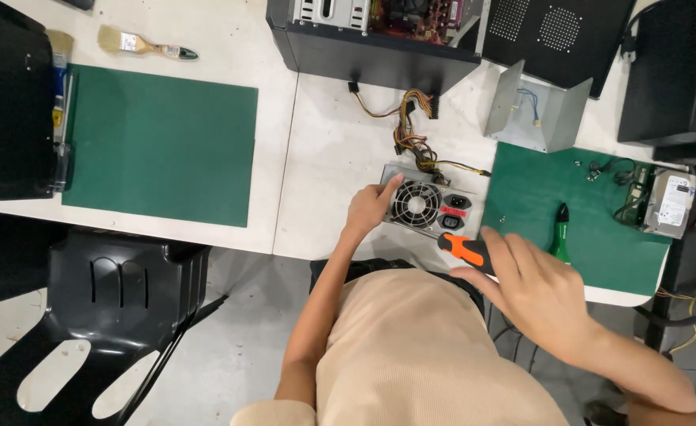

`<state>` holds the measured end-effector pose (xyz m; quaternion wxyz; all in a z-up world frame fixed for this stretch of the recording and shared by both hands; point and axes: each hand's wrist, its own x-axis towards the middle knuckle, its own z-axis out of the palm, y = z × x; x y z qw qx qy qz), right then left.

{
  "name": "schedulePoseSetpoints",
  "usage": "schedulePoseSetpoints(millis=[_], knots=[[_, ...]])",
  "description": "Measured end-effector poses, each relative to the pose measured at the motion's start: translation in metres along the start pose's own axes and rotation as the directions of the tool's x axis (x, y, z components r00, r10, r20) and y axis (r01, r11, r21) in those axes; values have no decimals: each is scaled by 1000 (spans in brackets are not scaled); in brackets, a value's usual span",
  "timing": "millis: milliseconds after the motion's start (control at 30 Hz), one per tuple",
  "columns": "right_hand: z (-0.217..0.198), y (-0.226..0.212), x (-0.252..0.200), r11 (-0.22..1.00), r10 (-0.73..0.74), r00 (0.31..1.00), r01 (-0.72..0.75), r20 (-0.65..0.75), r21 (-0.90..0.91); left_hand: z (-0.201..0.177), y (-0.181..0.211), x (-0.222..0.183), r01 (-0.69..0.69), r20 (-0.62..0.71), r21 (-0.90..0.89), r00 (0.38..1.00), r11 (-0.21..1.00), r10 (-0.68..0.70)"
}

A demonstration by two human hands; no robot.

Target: Disassembling a computer power supply unit by removing screws and prying open the metal casing for inspection.

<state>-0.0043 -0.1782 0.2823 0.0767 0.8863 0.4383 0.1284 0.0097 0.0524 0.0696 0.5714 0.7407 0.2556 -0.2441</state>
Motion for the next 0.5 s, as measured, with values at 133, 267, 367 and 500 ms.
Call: schedulePoseSetpoints(millis=[133, 267, 367, 500], knots=[[-7, 22, 6, 884, -223, 959, 124, 175, 450, 0, 4, -4, 17, -9, -16, 1000, 1000, -17], [-7, 22, 13, 931, -297, 955, 287, 14, 224, 2, -2, 5, 7, -23, -16, 1000, 1000, -7], [10, 13, 8, 959, -273, 960, 276, -64, 59, 0, -1, 5, 9, -11, -19, 1000, 1000, -9], [36, 7, -9, 955, 197, 980, -183, 35, -233, 0, -2, 8, 24, -19, 10, 1000, 1000, -24]])
